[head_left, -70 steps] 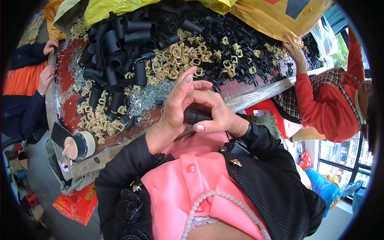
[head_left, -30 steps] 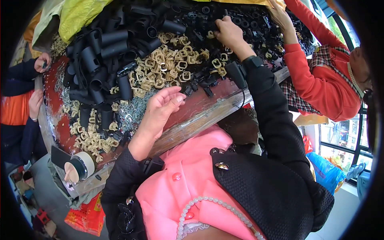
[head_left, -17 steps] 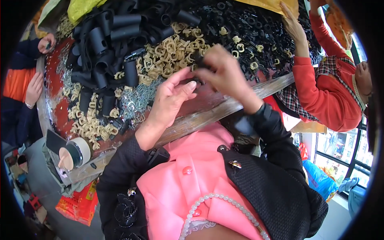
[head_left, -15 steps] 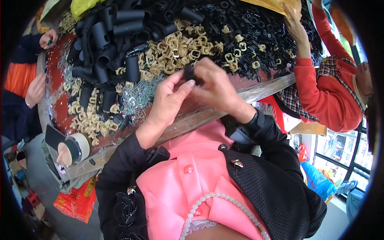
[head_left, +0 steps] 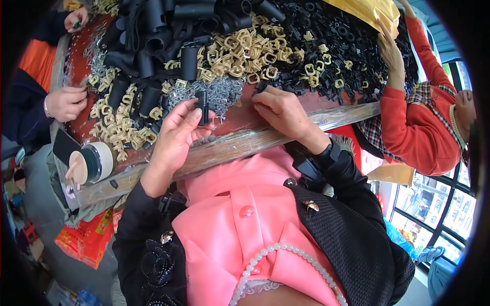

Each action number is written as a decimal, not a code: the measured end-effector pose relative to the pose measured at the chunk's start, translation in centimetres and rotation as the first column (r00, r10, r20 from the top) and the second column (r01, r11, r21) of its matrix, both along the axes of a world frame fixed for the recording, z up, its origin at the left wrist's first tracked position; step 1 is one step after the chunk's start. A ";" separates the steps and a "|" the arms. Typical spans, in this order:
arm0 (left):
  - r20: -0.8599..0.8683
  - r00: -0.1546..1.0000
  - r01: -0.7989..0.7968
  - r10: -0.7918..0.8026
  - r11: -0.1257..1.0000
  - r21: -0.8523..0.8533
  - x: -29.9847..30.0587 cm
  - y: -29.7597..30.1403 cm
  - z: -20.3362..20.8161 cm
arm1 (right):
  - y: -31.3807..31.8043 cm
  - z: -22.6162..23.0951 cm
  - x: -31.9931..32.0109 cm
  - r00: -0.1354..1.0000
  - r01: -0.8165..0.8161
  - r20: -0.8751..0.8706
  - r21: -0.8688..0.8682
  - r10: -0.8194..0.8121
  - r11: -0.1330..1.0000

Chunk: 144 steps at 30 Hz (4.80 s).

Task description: Assemble small plastic components by hand at a factory workstation.

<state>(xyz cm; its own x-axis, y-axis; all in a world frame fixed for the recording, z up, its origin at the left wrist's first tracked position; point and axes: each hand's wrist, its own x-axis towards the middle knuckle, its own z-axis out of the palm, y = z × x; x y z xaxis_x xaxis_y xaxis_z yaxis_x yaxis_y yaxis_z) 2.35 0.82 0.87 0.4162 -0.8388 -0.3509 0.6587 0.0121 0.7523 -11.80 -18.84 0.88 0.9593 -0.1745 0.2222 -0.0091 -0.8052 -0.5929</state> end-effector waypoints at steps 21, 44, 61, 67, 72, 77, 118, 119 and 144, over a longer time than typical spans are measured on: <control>-0.040 0.995 0.092 -0.091 0.995 0.022 -0.1 0.2 -0.3 | 0.2 -1.2 2.3 0.998 0.050 -0.041 -0.028 -0.051 0.998; 0.502 0.865 -0.105 0.028 0.986 0.127 -1.4 -3.8 -1.8 | 3.7 0.3 3.5 0.969 0.247 -0.225 0.918 -0.106 0.309; 0.227 0.963 -0.180 0.146 0.974 0.136 -1.1 -3.6 -1.4 | 3.3 2.9 4.5 0.999 -0.028 0.037 0.219 0.020 0.975; 0.068 0.995 -0.084 0.075 0.986 0.144 -1.2 -3.7 -0.7 | 3.2 2.9 4.1 0.979 -0.127 0.177 0.132 0.102 0.983; -0.108 0.994 -0.014 0.031 0.988 0.152 -1.4 -3.7 -0.4 | 3.1 3.3 3.2 0.977 -0.135 0.174 0.059 0.124 0.989; -0.250 0.966 0.097 -0.066 0.988 0.116 -1.7 -3.6 -0.3 | 3.3 4.0 2.4 0.968 -0.157 0.200 0.014 0.151 0.988; -0.308 0.937 0.140 -0.164 0.985 -0.098 -1.3 -3.8 -0.3 | 1.0 3.9 1.1 0.950 0.023 0.312 -0.062 -0.002 0.998; -0.336 0.925 0.156 -0.178 0.984 -0.091 -1.0 -3.7 0.0 | 0.2 3.5 0.8 0.949 0.091 0.314 -0.159 -0.037 0.983; -0.350 0.925 0.121 -0.150 0.987 -0.103 -1.1 -3.4 0.4 | -5.3 -0.2 2.0 0.970 0.243 0.135 -0.477 -0.202 0.845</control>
<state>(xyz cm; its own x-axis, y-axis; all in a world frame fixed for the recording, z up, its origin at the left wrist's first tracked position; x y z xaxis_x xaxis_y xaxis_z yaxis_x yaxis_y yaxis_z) 1.30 -2.57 1.24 0.1565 -0.9093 -0.3856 0.8822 -0.0468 0.4685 -9.83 -24.14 0.64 0.8843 -0.2312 0.4056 -0.1939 -0.9722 -0.1316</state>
